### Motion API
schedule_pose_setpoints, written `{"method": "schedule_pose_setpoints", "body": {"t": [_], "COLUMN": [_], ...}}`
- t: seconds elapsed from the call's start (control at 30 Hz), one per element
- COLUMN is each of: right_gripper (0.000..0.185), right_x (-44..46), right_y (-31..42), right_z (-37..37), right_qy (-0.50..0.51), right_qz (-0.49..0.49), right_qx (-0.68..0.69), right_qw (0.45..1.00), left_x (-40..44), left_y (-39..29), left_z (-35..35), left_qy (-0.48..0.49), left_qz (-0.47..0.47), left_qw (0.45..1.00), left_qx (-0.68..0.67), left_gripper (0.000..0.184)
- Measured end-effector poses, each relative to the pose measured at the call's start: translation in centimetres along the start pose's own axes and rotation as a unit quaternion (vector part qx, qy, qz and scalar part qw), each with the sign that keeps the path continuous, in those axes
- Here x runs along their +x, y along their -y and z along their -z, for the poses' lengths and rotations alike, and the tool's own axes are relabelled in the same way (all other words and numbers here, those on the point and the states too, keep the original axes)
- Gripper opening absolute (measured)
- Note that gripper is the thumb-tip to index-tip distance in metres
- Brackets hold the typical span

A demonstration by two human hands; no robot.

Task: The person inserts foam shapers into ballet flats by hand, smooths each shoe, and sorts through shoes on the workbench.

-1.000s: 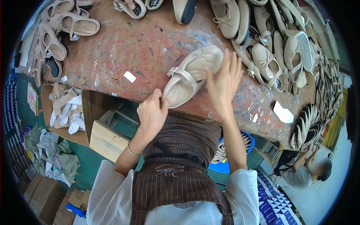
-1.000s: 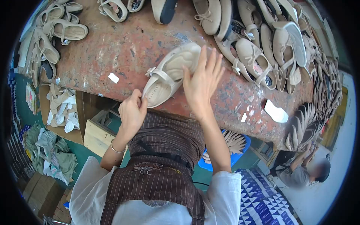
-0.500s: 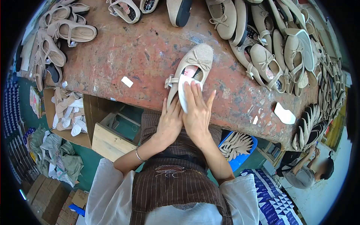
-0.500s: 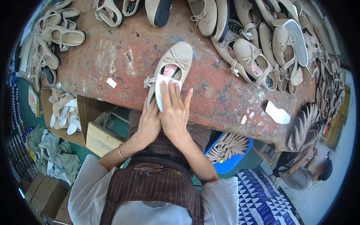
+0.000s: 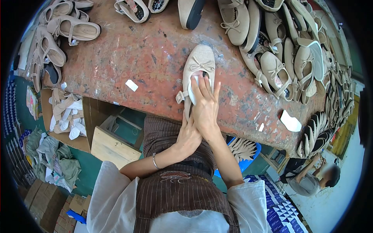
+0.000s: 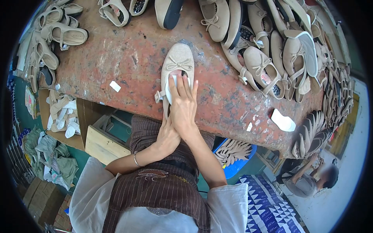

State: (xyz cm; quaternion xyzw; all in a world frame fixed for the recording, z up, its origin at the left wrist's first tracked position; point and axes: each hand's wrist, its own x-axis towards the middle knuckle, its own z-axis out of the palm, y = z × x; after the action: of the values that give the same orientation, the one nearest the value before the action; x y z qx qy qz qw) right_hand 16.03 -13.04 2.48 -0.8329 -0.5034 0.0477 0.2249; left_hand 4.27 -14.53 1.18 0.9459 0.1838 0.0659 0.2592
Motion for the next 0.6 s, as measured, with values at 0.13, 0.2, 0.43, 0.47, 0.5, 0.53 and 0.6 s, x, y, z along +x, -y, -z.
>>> {"method": "schedule_pose_setpoints", "body": {"t": [0.13, 0.2, 0.43, 0.47, 0.5, 0.53, 0.6], "right_gripper": [0.045, 0.047, 0.041, 0.038, 0.035, 0.032, 0.028], "right_x": [2.0, 1.9, 0.3, 1.2, 2.3, 3.0, 3.7], "right_y": [-0.6, -0.9, 0.2, -0.1, -0.6, -1.0, -2.2], "right_z": [-1.1, -0.9, -0.1, -0.2, -0.2, -0.4, -0.8], "right_qy": [0.017, 0.030, 0.023, 0.036, 0.051, 0.070, 0.059], "right_qz": [-0.014, -0.019, -0.013, -0.009, -0.003, 0.001, 0.040], "right_qx": [0.007, 0.019, -0.091, -0.078, -0.065, -0.048, -0.036], "right_qw": [1.000, 0.999, 0.996, 0.996, 0.997, 0.996, 0.997], "left_x": [-0.2, -0.3, -0.3, -0.1, 0.3, 0.4, 0.3], "left_y": [0.1, 0.1, 0.1, 0.1, 0.2, 0.2, 0.1], "left_z": [0.1, -0.3, -0.4, -0.1, 0.1, 0.1, 0.2], "left_qy": [0.033, 0.002, -0.010, -0.010, -0.024, -0.032, -0.043], "left_qz": [-0.021, -0.021, -0.005, -0.006, -0.005, -0.001, 0.003], "left_qw": [0.998, 0.998, 1.000, 0.999, 0.998, 0.997, 0.997], "left_qx": [0.056, 0.056, 0.024, 0.043, 0.055, 0.065, 0.070], "left_gripper": [0.047, 0.047, 0.048, 0.049, 0.048, 0.048, 0.047]}}
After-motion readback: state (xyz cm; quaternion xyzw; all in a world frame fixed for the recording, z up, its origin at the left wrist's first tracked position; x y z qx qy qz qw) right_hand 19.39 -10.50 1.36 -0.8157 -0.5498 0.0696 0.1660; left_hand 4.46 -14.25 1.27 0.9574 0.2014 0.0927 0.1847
